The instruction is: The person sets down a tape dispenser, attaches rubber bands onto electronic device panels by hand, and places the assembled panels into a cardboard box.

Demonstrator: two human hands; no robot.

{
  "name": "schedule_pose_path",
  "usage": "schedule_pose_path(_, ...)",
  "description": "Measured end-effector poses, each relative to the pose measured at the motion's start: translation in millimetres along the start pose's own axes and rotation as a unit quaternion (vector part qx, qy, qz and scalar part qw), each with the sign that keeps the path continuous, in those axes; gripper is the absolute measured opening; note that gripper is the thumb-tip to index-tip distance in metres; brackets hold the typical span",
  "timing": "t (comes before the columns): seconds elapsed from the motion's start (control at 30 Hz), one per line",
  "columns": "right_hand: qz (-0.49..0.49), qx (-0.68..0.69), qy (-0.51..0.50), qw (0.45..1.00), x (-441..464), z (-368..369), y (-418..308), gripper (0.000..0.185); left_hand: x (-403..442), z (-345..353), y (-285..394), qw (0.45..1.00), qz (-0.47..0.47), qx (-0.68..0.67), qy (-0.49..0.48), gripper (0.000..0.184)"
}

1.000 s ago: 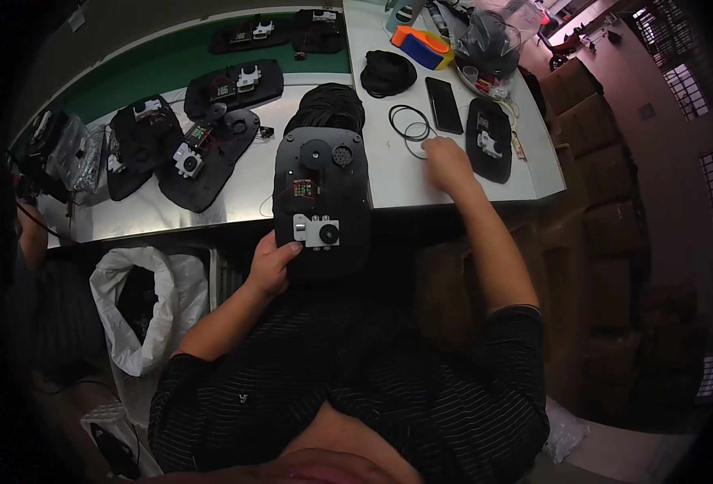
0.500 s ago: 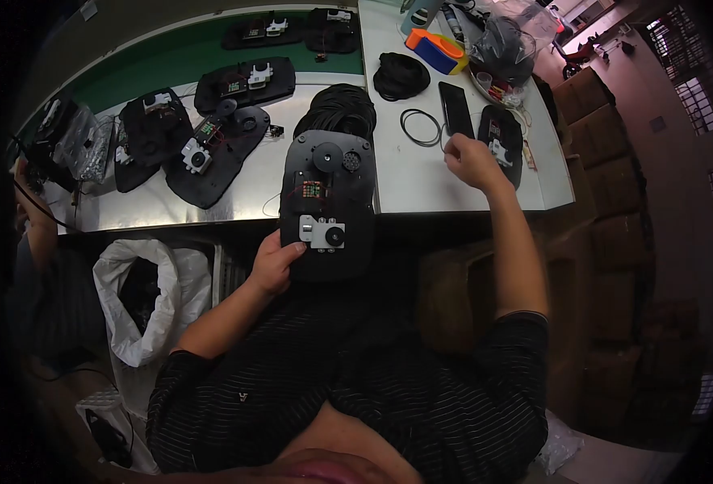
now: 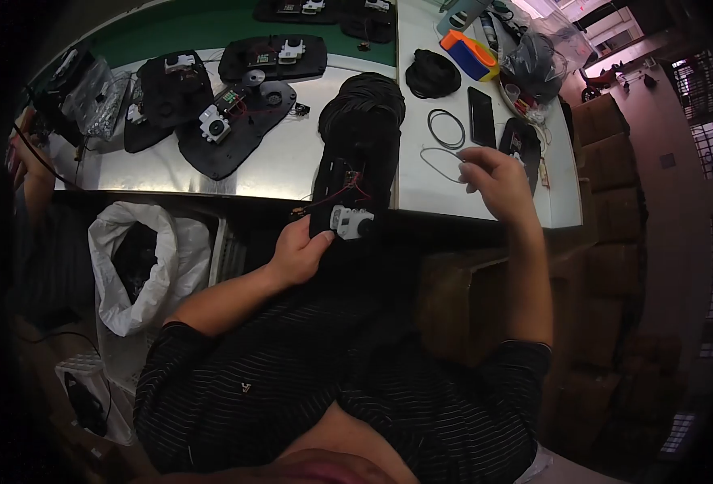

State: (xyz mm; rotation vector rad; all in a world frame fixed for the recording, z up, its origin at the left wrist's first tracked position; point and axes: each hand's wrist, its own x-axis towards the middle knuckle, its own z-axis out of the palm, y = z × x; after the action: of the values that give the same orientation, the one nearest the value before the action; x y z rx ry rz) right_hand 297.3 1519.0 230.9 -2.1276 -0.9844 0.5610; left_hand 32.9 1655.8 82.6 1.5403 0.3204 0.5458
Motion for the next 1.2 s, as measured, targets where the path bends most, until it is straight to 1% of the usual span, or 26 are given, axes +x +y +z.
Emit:
schedule_pose_path(0.03,-0.001,-0.004,-0.004,1.000,1,3,-3,0.019,0,1,2,1.000,0.012,0.003,0.006,0.024)
schedule_pose_path(0.07,-0.029,0.024,0.012,0.999,1,6,-7,0.017,-1,1,2,1.000,0.024,0.006,0.013,0.023)
schedule_pose_path(0.2,-0.105,0.093,0.054,0.989,3,25,-28,0.011,-3,2,-1,1.000,0.015,0.016,0.022,0.022)
schedule_pose_path(0.27,-0.118,0.087,0.046,0.988,1,38,-37,0.010,-3,4,-6,0.997,0.043,0.035,0.043,0.020)
schedule_pose_path(0.3,-0.131,0.087,0.042,0.987,-1,43,-40,0.008,-4,3,-6,0.997,0.043,0.030,0.048,0.020)
schedule_pose_path(0.37,-0.141,0.058,0.029,0.988,-6,52,-46,0.008,-5,1,-6,0.996,0.050,0.064,0.048,0.018)
schedule_pose_path(0.53,-0.175,-0.011,-0.010,0.984,-21,64,-56,0.006,-5,-2,-8,0.993,0.061,0.067,0.074,0.017)
schedule_pose_path(0.6,-0.193,-0.048,-0.045,0.979,-25,69,-56,0.006,-4,-3,-7,0.993,0.069,0.065,0.077,0.018)
schedule_pose_path(0.63,-0.192,-0.049,-0.045,0.979,-28,73,-56,0.006,-4,-4,-7,0.994,0.060,0.056,0.067,0.018)
schedule_pose_path(0.7,-0.255,-0.068,-0.074,0.962,-31,81,-57,0.007,-4,-5,-8,0.996,0.051,0.047,0.057,0.018)
schedule_pose_path(0.8,-0.256,-0.104,-0.080,0.958,-34,90,-56,0.008,-4,-4,-10,0.997,0.039,0.051,0.048,0.019)
schedule_pose_path(0.87,-0.275,-0.112,-0.084,0.951,-36,98,-55,0.009,-4,-4,-11,0.994,0.065,0.055,0.064,0.020)
schedule_pose_path(1.0,-0.318,-0.135,-0.076,0.935,-42,119,-49,0.011,-4,-4,-9,0.993,0.072,0.063,0.069,0.021)
schedule_pose_path(1.07,-0.317,-0.132,-0.070,0.936,-45,125,-48,0.012,-5,-2,-12,0.991,0.087,0.055,0.085,0.021)
schedule_pose_path(1.2,-0.325,-0.124,-0.055,0.936,-49,134,-43,0.017,-6,-3,-13,0.995,0.061,0.036,0.076,0.021)
